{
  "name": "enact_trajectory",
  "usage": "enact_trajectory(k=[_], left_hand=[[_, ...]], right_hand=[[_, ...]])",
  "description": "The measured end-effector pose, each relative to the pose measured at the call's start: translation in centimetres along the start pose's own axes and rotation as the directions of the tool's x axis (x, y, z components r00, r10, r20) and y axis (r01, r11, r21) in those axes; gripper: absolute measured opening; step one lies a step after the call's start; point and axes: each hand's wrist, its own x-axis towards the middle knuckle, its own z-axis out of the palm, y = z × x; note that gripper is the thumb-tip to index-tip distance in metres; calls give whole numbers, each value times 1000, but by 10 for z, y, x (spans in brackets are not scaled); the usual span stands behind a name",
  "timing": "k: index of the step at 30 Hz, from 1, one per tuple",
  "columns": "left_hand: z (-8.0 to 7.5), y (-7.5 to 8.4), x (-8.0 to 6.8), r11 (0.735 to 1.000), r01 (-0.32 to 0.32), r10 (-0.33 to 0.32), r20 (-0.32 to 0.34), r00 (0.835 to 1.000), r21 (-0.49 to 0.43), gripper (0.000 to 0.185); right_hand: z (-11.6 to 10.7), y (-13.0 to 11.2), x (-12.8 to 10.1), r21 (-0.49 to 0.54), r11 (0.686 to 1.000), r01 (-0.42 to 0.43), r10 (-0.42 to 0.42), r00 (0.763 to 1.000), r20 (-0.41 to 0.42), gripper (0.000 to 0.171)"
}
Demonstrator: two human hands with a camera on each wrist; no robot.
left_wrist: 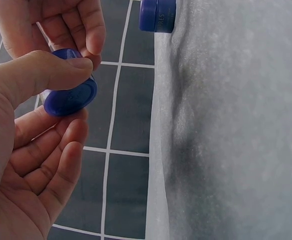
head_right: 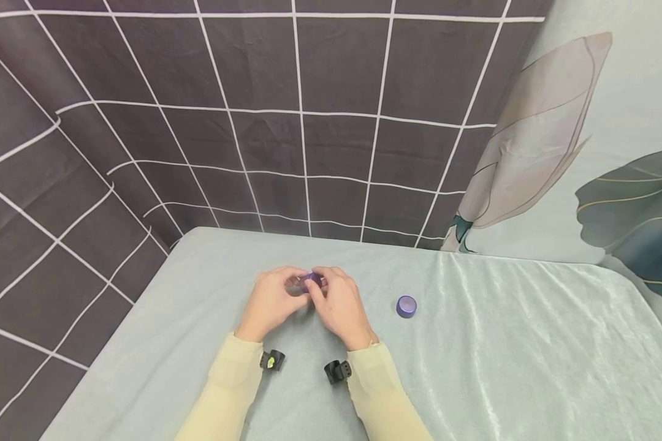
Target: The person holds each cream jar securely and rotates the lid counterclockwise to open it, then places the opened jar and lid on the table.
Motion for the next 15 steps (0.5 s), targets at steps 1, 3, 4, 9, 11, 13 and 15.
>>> enact_trajectory(k=[1,3,4,9,11,13,15], left_hand=[[0,0,0,1000,0,0,0,1000,1,29],[0,0,0,1000,0,0,2,1000,3,29],[0,0,0,1000,-2,2,3,1000,4,29],[0,1,1,1000,0,0,2,1000,2,29],[-1,1,1,1000,0,0,0,1000,2,29],[-1,1,1,1000,0,0,0,1000,3,28],[-1,1,0,1000,-1,1,2,1000,4,28]], right_hand=[[0,0,0,0,1000,0,0,1000,0,28],[0,0,0,0,1000,1,-1,1000,2,28],[0,0,0,-1,1000,2,-2,1000,2,28],[0,1,1,-3,1000,8,-8,1000,3,28],[0,1,1,-3,1000,9,-9,1000,4,28],[0,1,0,-4,1000,9,-9,1000,5,28],[0,1,0,-5,1000,9,-9,1000,5,28]])
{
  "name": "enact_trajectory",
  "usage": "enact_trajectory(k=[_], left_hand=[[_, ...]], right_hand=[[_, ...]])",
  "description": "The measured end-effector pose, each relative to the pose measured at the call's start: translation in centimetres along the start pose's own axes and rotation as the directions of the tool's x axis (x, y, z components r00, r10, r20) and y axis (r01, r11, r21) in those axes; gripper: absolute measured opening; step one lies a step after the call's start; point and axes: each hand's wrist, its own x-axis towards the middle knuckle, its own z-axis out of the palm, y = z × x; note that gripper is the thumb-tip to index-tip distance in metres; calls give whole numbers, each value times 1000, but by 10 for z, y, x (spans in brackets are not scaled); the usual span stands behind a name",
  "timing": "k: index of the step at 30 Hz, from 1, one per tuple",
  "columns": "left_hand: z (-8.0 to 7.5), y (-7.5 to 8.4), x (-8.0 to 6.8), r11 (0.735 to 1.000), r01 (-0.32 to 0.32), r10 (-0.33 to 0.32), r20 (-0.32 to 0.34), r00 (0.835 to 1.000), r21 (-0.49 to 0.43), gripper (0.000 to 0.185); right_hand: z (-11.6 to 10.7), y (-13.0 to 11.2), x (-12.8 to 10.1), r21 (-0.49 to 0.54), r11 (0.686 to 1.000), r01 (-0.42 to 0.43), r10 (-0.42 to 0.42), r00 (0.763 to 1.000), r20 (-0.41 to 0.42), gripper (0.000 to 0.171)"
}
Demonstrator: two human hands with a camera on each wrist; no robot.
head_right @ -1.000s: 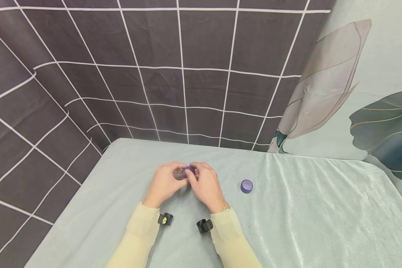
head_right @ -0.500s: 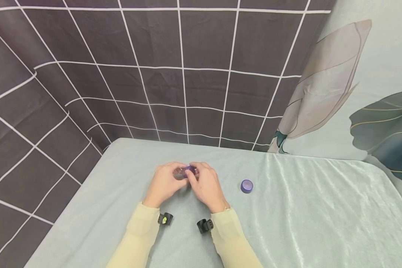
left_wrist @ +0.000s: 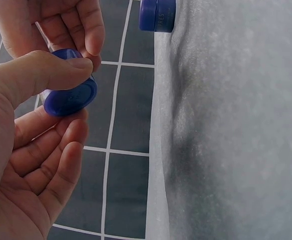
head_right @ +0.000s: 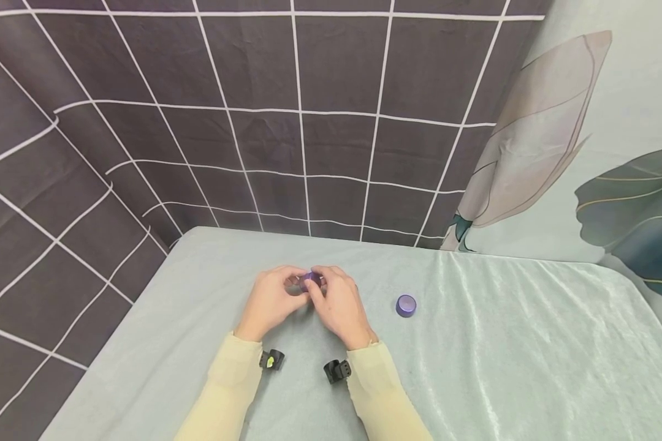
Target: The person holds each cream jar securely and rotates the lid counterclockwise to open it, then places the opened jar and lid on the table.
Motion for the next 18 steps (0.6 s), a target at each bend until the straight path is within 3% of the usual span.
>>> enact_trajectory(k=[18], left_hand=[[1,-1,-1,1000,21,-21,-4,1000,7,30]], right_hand=[[-1,-1,-1,6,1000,7,-7,1000,12,28]])
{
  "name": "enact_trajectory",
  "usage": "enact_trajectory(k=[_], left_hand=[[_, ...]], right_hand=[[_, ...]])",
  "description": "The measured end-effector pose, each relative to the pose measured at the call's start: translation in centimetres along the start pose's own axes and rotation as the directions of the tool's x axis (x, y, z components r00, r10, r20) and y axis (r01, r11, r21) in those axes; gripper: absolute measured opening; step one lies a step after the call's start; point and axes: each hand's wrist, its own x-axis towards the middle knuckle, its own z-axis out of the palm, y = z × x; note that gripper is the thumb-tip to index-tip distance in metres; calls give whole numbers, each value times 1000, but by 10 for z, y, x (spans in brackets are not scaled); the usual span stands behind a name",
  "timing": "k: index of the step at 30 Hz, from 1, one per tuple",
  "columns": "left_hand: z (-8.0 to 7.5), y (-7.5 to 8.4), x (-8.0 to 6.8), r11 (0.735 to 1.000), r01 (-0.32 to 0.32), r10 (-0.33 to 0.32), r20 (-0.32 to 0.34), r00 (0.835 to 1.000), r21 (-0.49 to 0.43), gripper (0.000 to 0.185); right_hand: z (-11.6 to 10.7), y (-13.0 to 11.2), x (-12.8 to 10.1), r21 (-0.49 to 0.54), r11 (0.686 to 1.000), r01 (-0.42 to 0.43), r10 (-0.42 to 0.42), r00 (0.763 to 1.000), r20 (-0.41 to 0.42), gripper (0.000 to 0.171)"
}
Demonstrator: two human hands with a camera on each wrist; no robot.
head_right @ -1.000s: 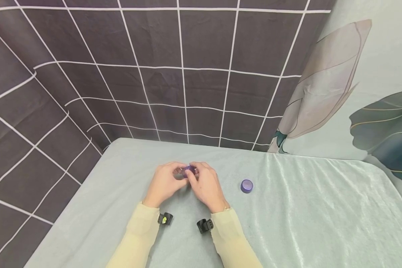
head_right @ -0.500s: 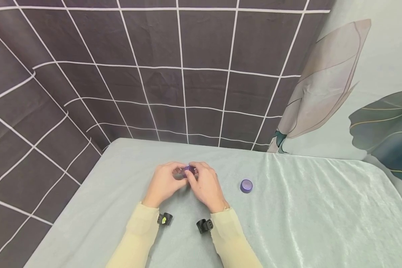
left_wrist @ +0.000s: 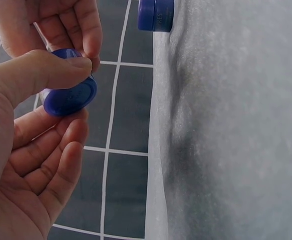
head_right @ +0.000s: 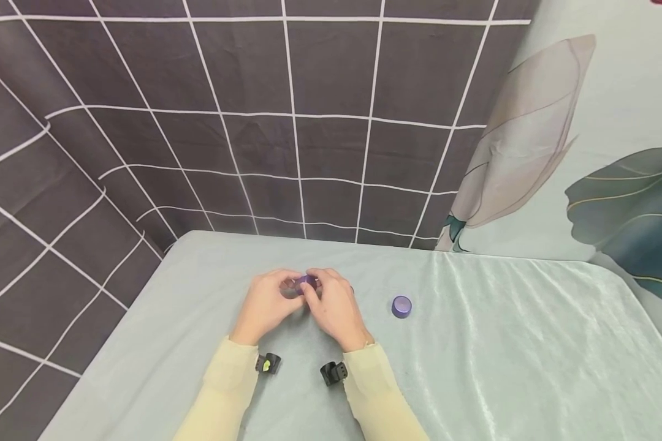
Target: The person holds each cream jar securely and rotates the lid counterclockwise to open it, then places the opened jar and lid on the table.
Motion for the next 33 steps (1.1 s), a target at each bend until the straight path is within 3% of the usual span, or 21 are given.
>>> enact_trajectory(k=[18,33], left_hand=[[0,-1,0,1000,-19,19,-5,1000,-5,28],[0,-1,0,999,-30,31,13,999,-18,29]], right_hand=[[-2,0,0,1,1000,11,-11,1000,14,28],[-8,4,2,13,1000,23,-24,997,74,30]])
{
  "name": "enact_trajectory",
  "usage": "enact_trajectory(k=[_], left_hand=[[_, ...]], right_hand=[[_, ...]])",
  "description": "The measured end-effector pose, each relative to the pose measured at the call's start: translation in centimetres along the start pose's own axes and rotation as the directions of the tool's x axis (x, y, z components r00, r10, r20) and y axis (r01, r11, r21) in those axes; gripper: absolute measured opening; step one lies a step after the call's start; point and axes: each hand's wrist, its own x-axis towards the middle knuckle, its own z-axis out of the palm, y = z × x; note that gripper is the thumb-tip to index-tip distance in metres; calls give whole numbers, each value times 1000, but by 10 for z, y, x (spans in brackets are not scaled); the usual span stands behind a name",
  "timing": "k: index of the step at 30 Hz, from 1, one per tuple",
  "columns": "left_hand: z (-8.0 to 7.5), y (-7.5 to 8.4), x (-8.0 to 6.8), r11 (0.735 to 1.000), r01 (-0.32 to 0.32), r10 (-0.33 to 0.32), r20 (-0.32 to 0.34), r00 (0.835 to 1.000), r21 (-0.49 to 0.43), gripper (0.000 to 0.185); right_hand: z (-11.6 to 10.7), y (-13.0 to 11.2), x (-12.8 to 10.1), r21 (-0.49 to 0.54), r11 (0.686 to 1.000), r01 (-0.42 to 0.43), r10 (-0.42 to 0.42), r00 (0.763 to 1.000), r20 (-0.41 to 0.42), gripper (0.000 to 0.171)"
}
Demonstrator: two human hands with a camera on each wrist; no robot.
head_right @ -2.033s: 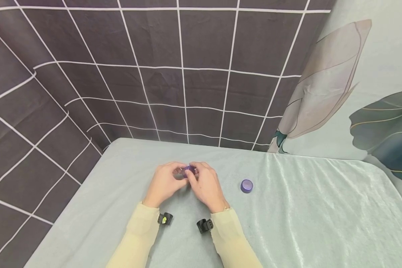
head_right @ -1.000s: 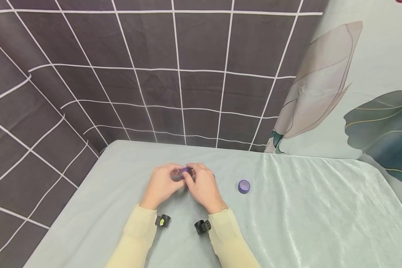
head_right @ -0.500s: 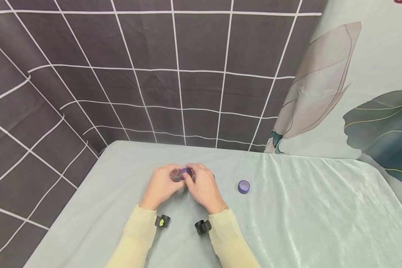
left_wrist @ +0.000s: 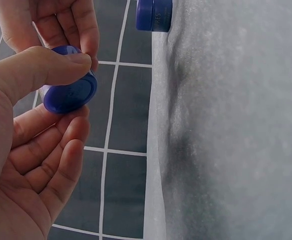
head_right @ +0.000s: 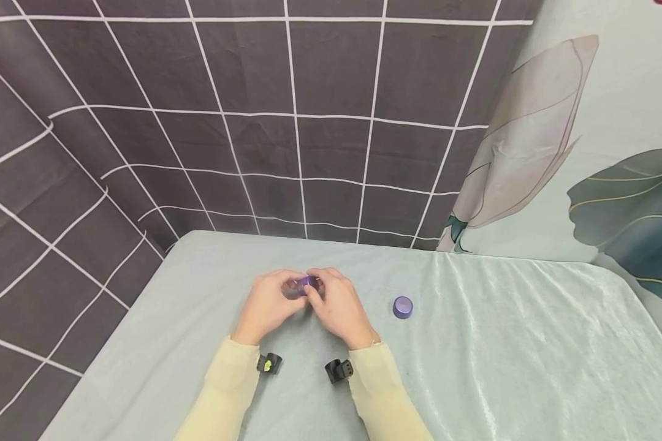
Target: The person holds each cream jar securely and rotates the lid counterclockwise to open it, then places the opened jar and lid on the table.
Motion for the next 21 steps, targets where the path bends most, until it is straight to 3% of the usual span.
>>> enact_trajectory(k=[21], left_hand=[[1,1,0,1000,-2,2,10,1000,-4,31]], right_hand=[[-1,2,0,-15,999,46,-46,999,11,29]])
